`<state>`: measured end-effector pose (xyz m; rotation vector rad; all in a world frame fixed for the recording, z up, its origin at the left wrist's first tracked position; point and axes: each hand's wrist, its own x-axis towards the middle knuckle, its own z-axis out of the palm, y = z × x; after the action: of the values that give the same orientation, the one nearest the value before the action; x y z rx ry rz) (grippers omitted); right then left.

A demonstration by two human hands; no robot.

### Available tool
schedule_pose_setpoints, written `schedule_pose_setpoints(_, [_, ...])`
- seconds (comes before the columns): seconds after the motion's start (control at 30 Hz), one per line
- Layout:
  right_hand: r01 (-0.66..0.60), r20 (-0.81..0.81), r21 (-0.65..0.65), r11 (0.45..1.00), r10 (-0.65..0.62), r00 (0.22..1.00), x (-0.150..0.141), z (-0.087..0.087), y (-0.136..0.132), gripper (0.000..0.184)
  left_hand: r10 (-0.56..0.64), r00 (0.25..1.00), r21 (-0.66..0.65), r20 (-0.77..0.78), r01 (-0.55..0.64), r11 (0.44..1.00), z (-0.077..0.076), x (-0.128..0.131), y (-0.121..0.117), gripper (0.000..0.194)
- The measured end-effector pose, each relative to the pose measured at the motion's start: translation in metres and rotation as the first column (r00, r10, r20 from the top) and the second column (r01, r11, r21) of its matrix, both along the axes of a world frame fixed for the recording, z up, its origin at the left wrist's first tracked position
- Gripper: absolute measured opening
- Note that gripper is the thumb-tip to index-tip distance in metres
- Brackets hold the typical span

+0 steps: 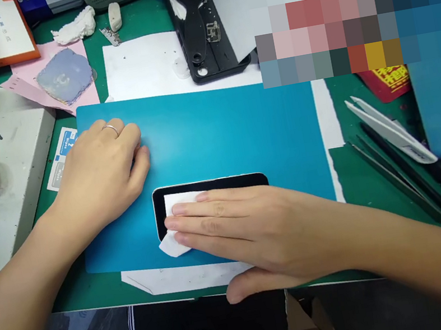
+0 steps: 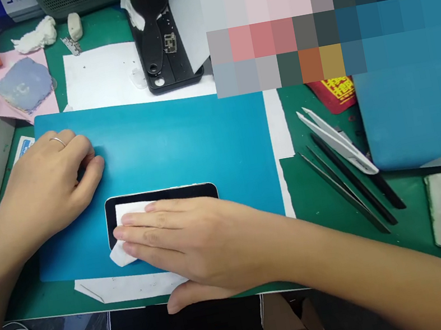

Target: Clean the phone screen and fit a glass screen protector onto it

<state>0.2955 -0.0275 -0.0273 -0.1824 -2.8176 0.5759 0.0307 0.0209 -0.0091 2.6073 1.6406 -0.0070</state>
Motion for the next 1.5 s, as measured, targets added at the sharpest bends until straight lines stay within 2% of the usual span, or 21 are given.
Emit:
schedule_pose_setpoints(0.1, [0.035, -0.023, -0.026, 0.999, -0.035, 0.999, 0.005, 0.001, 0.006, 0.070, -0.001, 0.999, 0.000, 0.044, 0.001, 1.000, 0.000, -0.002, 0.000, 0.028])
schedule_pose_setpoints(0.23, [0.114, -0.039, -0.050, 0.992, -0.116, 0.992, 0.017, 0.004, 0.014, 0.062, -0.001, 1.000, 0.006, 0.018, 0.001, 1.000, 0.001, -0.002, 0.001, 0.029])
schedule_pose_setpoints(0.33, [0.093, -0.086, -0.097, 0.991, -0.102, 0.991, 0.025, 0.008, 0.019, 0.060, 0.019, 1.000, -0.007, -0.005, -0.019, 1.000, 0.003, -0.002, 0.001, 0.030])
schedule_pose_setpoints(0.53, [0.114, -0.194, -0.152, 0.982, -0.143, 0.970, 0.035, 0.009, 0.034, 0.024, 0.028, 0.999, -0.025, 0.038, -0.027, 0.999, 0.005, -0.005, 0.002, 0.029])
schedule_pose_setpoints(0.67, [0.110, -0.235, -0.182, 0.977, -0.152, 0.960, 0.039, 0.011, 0.040, 0.027, 0.025, 0.998, -0.026, 0.049, -0.024, 0.999, 0.004, -0.008, 0.004, 0.027])
schedule_pose_setpoints(0.77, [0.123, -0.277, -0.207, 0.971, -0.179, 0.944, 0.042, 0.015, 0.040, 0.019, 0.045, 0.998, -0.035, 0.052, -0.044, 0.998, 0.005, -0.008, 0.005, 0.025])
schedule_pose_setpoints(0.9, [0.270, -0.273, -0.098, 0.958, -0.287, 0.918, 0.047, 0.018, 0.042, 0.018, 0.019, 1.000, 0.001, 0.013, -0.019, 1.000, 0.005, -0.009, 0.006, 0.031])
schedule_pose_setpoints(1.0, [0.278, -0.177, -0.012, 0.961, -0.275, 0.945, 0.050, 0.020, 0.041, 0.025, -0.011, 1.000, 0.029, -0.003, 0.011, 1.000, 0.004, -0.012, 0.008, 0.033])
schedule_pose_setpoints(1.07, [0.260, -0.115, 0.038, 0.965, -0.254, 0.960, 0.053, 0.022, 0.034, 0.025, -0.031, 1.000, 0.048, 0.004, 0.031, 0.998, 0.004, -0.014, 0.007, 0.035])
schedule_pose_setpoints(1.17, [0.260, -0.064, 0.089, 0.961, -0.255, 0.965, 0.062, 0.022, 0.016, 0.026, -0.093, 0.991, 0.076, 0.093, 0.087, 0.993, 0.006, -0.015, 0.004, 0.035])
schedule_pose_setpoints(1.23, [0.283, -0.020, 0.111, 0.953, -0.282, 0.959, 0.067, 0.018, -0.001, 0.038, -0.199, 0.965, 0.086, 0.172, 0.187, 0.979, 0.008, -0.014, 0.002, 0.031])
schedule_pose_setpoints(1.3, [0.332, 0.013, 0.157, 0.930, -0.338, 0.941, 0.068, 0.014, -0.023, 0.050, -0.339, 0.912, 0.091, 0.230, 0.326, 0.941, 0.010, -0.012, -0.001, 0.031])
schedule_pose_setpoints(1.37, [0.413, 0.011, 0.212, 0.886, -0.424, 0.905, 0.063, 0.012, -0.047, 0.053, -0.446, 0.851, 0.084, 0.276, 0.441, 0.894, 0.011, -0.009, -0.002, 0.035])
schedule_pose_setpoints(1.4, [0.485, 0.016, 0.233, 0.843, -0.502, 0.865, 0.058, 0.012, -0.059, 0.052, -0.472, 0.832, 0.071, 0.292, 0.473, 0.878, 0.012, -0.008, -0.003, 0.037])
schedule_pose_setpoints(1.5, [0.634, 0.011, 0.227, 0.739, -0.653, 0.757, 0.037, 0.010, -0.085, 0.054, -0.449, 0.843, 0.022, 0.298, 0.464, 0.886, 0.012, -0.005, -0.002, 0.043])
